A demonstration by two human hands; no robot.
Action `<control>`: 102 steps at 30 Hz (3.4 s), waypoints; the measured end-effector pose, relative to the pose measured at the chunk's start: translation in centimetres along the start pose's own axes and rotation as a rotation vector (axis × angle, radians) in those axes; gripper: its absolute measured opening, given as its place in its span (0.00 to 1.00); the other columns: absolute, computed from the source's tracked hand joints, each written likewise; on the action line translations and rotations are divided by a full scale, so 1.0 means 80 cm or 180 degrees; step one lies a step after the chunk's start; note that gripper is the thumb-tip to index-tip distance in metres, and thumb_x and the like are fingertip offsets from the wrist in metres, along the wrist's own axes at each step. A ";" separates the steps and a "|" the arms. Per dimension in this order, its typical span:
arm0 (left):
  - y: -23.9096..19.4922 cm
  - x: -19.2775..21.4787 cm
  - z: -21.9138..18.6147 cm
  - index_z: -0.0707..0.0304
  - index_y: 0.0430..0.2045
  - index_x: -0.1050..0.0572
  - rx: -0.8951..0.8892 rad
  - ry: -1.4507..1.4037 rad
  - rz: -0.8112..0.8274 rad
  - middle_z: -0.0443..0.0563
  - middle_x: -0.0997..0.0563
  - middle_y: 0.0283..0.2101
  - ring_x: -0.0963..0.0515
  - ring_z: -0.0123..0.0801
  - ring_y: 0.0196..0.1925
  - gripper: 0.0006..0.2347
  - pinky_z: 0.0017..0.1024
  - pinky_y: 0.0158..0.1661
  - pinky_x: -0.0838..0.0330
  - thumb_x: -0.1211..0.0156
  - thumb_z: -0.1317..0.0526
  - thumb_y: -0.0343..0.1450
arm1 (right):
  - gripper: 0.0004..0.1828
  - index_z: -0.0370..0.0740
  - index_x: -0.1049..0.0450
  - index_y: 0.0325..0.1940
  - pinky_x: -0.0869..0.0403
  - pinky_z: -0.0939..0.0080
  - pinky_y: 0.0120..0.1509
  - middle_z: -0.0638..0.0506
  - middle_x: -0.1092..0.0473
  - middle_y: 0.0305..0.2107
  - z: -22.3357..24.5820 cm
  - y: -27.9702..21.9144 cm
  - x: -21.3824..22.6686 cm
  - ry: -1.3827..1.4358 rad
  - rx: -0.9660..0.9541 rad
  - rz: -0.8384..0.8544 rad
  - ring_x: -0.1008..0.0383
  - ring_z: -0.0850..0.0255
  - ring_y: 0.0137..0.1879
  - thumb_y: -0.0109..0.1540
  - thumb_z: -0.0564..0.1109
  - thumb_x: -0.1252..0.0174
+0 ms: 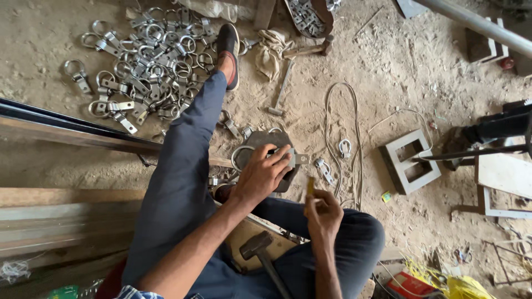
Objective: The person assembles small metal components by fitting metal rings and plates into a larger metal fixture and securing them with a hammer.
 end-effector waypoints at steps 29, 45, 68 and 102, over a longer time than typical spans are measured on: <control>0.002 0.027 -0.008 0.69 0.46 0.18 0.0012 -0.0245 -0.0144 0.54 0.20 0.59 0.25 0.45 0.57 0.14 0.40 0.59 0.30 0.31 0.59 0.69 | 0.16 0.37 0.40 0.63 0.28 0.65 0.36 0.47 0.24 0.36 -0.076 0.051 -0.005 0.0901 0.0020 -0.0129 0.27 0.65 0.33 0.71 0.38 0.55; -0.002 0.010 0.004 0.68 0.46 0.18 -0.0014 -0.0152 -0.0094 0.53 0.20 0.59 0.25 0.43 0.57 0.15 0.40 0.58 0.29 0.32 0.57 0.70 | 0.20 0.39 0.34 0.65 0.30 0.64 0.47 0.50 0.29 0.40 -0.083 0.052 -0.009 0.0381 0.0000 -0.0272 0.32 0.67 0.43 0.68 0.45 0.51; -0.003 -0.003 0.010 0.68 0.46 0.18 -0.0010 -0.0173 -0.0072 0.54 0.19 0.59 0.25 0.43 0.56 0.15 0.40 0.58 0.29 0.31 0.57 0.70 | 0.13 0.34 0.31 0.55 0.28 0.66 0.39 0.51 0.29 0.40 -0.074 0.051 -0.014 0.0762 -0.0043 -0.0172 0.30 0.68 0.38 0.67 0.39 0.42; -0.001 0.011 0.002 0.68 0.46 0.18 0.0065 -0.0251 -0.0079 0.54 0.19 0.58 0.25 0.43 0.57 0.15 0.38 0.58 0.29 0.31 0.58 0.70 | 0.11 0.35 0.29 0.52 0.31 0.67 0.36 0.53 0.29 0.35 -0.072 0.051 -0.013 0.0856 0.0034 -0.0183 0.32 0.69 0.35 0.66 0.39 0.41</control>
Point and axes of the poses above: each hand's wrist, its own y-axis towards the middle knuckle, its own x-axis out of the back of the hand, z = x × y, the point moved 1 cm from there along y, towards the middle knuckle
